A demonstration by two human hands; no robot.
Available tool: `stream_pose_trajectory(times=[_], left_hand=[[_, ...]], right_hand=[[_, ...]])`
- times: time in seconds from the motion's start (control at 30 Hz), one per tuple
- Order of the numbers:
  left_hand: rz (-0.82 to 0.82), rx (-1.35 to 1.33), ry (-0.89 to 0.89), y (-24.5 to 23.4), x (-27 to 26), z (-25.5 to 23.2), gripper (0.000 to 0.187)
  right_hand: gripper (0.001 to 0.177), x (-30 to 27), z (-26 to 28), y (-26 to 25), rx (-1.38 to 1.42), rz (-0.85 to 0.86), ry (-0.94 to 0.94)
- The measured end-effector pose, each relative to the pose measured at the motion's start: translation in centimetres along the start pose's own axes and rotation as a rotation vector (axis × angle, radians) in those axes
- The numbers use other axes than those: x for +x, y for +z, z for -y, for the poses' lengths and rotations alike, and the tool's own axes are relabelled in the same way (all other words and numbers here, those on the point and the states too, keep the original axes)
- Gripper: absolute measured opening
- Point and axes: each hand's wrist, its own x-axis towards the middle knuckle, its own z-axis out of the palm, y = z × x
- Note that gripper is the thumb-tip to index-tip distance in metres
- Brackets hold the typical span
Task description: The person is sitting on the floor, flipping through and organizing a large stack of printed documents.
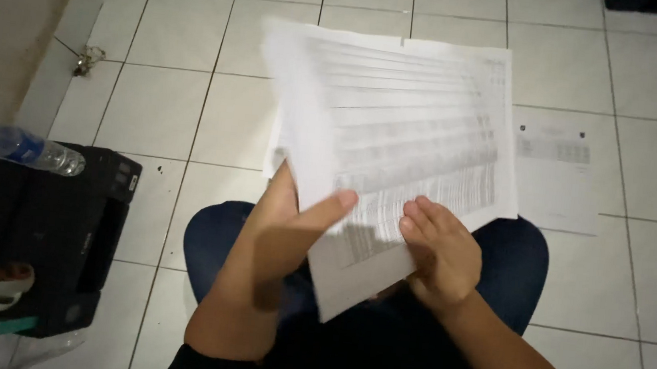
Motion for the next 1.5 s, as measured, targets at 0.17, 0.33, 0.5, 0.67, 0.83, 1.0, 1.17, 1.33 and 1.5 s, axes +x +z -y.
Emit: stream_pose_trajectory(times=[0.17, 0.33, 0.5, 0.67, 0.83, 1.0, 1.17, 1.33, 1.5], left_hand=[[0.131, -0.013, 0.013, -1.8, 1.5, 0.9, 0.057], [0.224, -0.087, 0.135, -3.1, 2.1, 2.6, 0.054], [0.265, -0.254, 0.182, -4.4, 3.8, 5.3, 0.054], [0.175, -0.352, -0.075, -4.3, 8.6, 8.8, 0.065], [0.082, -0.614, -0.374, -4.5, 15.4, 18.9, 0.052], [-0.073, -0.236, -0.236, -3.6, 18.0, 29.1, 0.046], [-0.148, -0.057, -0.087, -2.8, 15.0, 18.5, 0.060], [-0.119, -0.125, 0.200, -2.3, 12.1, 10.2, 0.037], [-0.308, 0.025, 0.045, -1.0, 10.2, 10.8, 0.042]], right_hand=[[0.093, -0.4, 0.1, 0.1, 0.486, 0.051, 0.210], [0.065, -2.5, -4.8, -1.5, 0.500, -0.139, 0.791], [0.065, -16.2, -16.5, 0.3, 1.260, -0.067, 1.592], [0.060, -8.2, -13.9, -3.4, 1.039, -0.214, 1.383], [0.068, 0.4, -12.3, -5.7, 0.781, -0.107, 1.143], [0.051, 3.6, -11.4, -5.7, 0.271, 0.119, 1.434], [0.066, 3.5, -10.5, -6.7, 0.204, -0.085, 1.334], [0.045, 2.0, -10.9, -7.4, 0.310, -0.266, 0.803], [0.050, 0.4, -10.5, -6.5, 0.590, -0.364, 0.888]])
